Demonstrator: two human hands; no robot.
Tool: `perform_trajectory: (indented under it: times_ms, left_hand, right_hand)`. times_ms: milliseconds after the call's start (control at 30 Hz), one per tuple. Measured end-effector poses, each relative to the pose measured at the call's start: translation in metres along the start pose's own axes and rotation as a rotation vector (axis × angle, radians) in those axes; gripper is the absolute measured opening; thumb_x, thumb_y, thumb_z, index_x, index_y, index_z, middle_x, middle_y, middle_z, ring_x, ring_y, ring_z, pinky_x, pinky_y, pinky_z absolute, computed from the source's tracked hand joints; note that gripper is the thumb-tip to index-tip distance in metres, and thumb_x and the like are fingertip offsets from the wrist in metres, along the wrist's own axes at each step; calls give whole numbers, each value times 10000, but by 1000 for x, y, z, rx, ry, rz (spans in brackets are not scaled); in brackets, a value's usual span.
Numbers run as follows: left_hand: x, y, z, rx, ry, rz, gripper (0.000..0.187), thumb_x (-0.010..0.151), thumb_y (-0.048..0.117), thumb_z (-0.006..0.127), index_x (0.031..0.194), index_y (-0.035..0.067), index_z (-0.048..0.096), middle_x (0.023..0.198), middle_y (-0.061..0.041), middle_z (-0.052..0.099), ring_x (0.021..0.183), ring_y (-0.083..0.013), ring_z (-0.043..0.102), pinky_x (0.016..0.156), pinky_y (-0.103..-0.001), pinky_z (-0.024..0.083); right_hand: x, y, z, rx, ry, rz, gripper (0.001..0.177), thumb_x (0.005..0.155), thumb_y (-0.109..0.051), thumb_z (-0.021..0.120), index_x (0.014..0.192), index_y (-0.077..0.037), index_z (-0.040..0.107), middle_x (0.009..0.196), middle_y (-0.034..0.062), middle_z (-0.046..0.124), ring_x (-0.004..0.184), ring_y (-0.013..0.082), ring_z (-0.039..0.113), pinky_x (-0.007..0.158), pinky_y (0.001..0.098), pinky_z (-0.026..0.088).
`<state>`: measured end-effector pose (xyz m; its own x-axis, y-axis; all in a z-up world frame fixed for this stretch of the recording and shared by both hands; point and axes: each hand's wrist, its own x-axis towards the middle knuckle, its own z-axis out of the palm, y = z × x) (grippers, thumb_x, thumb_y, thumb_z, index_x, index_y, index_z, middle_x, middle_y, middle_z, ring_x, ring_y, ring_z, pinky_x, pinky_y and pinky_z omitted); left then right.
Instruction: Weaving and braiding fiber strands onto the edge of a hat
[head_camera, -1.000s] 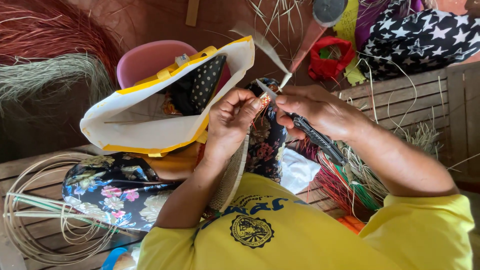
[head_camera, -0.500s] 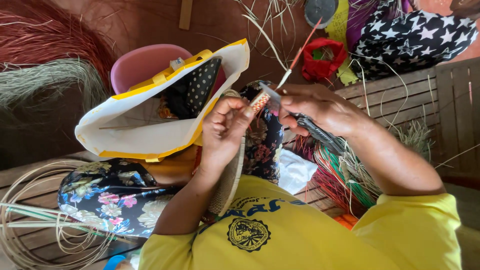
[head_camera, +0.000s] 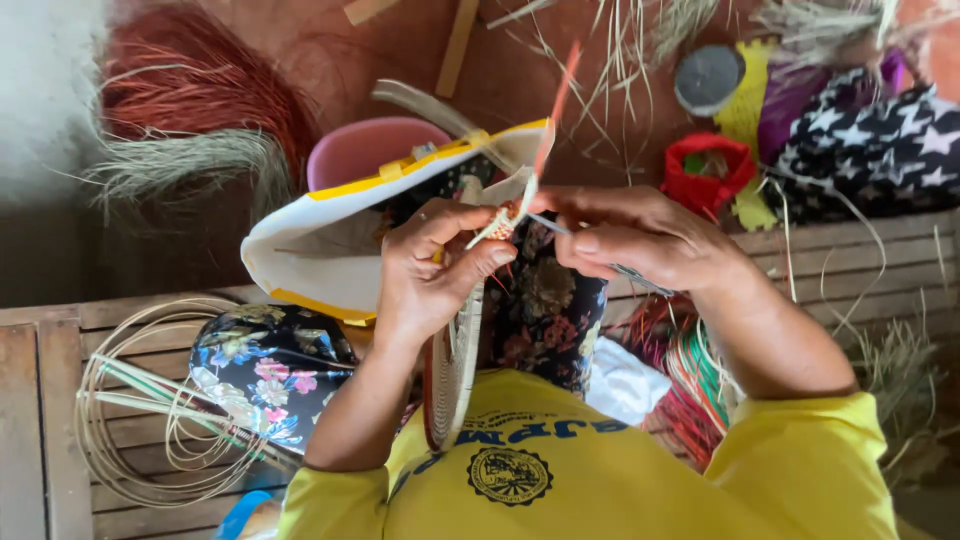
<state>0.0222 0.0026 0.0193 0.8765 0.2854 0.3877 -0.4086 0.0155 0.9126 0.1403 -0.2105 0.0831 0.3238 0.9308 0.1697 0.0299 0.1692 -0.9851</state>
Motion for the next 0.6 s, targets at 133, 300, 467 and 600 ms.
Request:
perform_trajectory:
  times_ms: [133, 300, 467, 600]
  left_hand:
    - [18, 23, 9, 56, 77, 101, 322, 742, 60, 931, 1005, -18, 763, 817, -131, 687, 739, -190, 683, 737, -318, 592]
    - [36, 46, 21, 125, 173, 199, 305, 741, 81, 947, 968, -4, 762, 721, -97, 610, 659, -153, 581, 668, -290, 562]
    - [35, 45, 28, 142, 152, 223, 289, 740, 74, 945, 949, -7, 763, 686, -93, 594, 615, -145, 561, 624, -284, 536]
    - [27, 29, 32, 150, 124, 189, 285, 732, 57, 939, 944, -13, 762, 667, -106, 619, 581, -147, 547, 582, -299, 522]
  right_hand:
    - [7, -23, 2, 51, -32, -29, 352, 939, -57, 540, 1235, 117, 616, 629, 90, 610, 485, 145, 550, 526, 267, 475]
    - [1, -28, 4, 61, -63, -79, 569, 968, -76, 509, 1493, 109, 392, 698, 86, 570, 578, 142, 515, 572, 268, 453]
    - [-1, -36, 5, 42, -41, -76, 639, 971, -92, 513, 1543, 99, 301, 692, 91, 578, 577, 138, 525, 580, 263, 453]
    - [-4, -36, 9, -14, -11, 1, 653, 1015, -119, 516, 1588, 44, 248, 680, 66, 557, 562, 113, 505, 582, 231, 444]
